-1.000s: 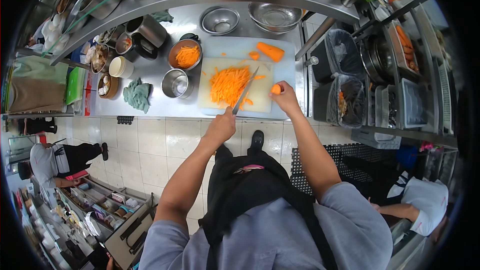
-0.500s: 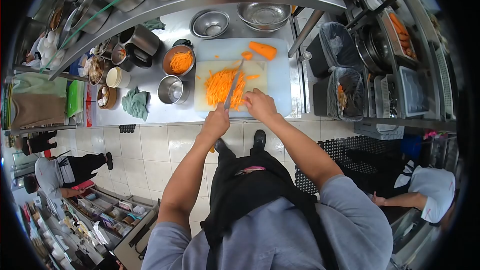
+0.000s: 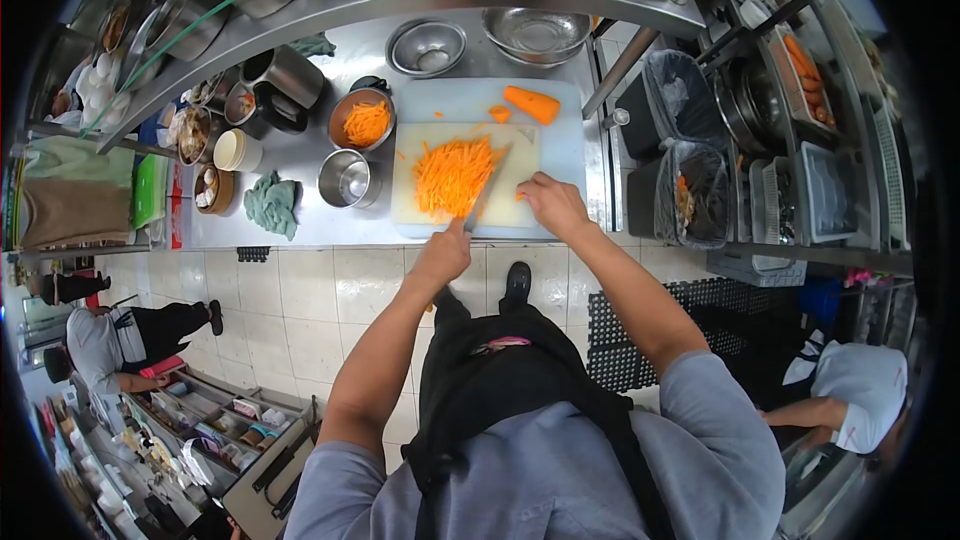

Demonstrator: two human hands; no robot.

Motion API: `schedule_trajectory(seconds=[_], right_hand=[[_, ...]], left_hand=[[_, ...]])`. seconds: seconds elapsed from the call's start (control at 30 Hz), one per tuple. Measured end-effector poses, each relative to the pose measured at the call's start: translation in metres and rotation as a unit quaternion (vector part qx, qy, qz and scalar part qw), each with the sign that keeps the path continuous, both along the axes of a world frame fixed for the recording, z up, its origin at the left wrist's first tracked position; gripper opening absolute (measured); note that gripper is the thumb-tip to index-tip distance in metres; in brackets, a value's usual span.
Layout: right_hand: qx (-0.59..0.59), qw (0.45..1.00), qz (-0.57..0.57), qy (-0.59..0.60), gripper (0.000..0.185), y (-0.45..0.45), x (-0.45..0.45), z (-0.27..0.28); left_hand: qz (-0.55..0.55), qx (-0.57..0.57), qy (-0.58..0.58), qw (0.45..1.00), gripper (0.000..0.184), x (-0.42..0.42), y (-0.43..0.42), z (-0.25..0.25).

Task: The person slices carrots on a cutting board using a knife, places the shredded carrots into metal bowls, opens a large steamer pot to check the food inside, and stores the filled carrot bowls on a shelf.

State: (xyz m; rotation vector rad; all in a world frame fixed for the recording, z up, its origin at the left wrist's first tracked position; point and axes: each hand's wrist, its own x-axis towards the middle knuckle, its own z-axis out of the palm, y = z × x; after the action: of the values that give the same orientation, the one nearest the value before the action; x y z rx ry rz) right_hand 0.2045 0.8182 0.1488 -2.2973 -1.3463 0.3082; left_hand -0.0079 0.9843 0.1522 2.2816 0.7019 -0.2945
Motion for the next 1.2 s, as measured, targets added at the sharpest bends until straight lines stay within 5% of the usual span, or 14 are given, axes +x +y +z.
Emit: schedule_trajectory(seconds=[0.53,0.73,0.83,1.2], right_hand=[[-0.019,0.999,0.041,0.006,0.015,0.056,-0.007,0.003],[-0.032,0.999,0.034,-0.006,0.013,0.059,-0.007,0.002],[-0.038,0.998,0.040,-0.019,0.013,0.059,-0.005,0.002],[-0.008,1.000,0.015,-0.018,0.014,0.055,-0.010,-0.002]], left_hand=[[-0.031,0.125,0.074,0.989,0.022,-0.009,-0.013,0.047],[-0.005,0.104,0.073,0.992,0.022,-0.010,-0.020,0.014],[-0.032,0.109,0.096,0.989,0.022,-0.007,-0.016,0.054],[-0.016,0.070,0.051,0.996,0.022,-0.010,-0.017,0.011]])
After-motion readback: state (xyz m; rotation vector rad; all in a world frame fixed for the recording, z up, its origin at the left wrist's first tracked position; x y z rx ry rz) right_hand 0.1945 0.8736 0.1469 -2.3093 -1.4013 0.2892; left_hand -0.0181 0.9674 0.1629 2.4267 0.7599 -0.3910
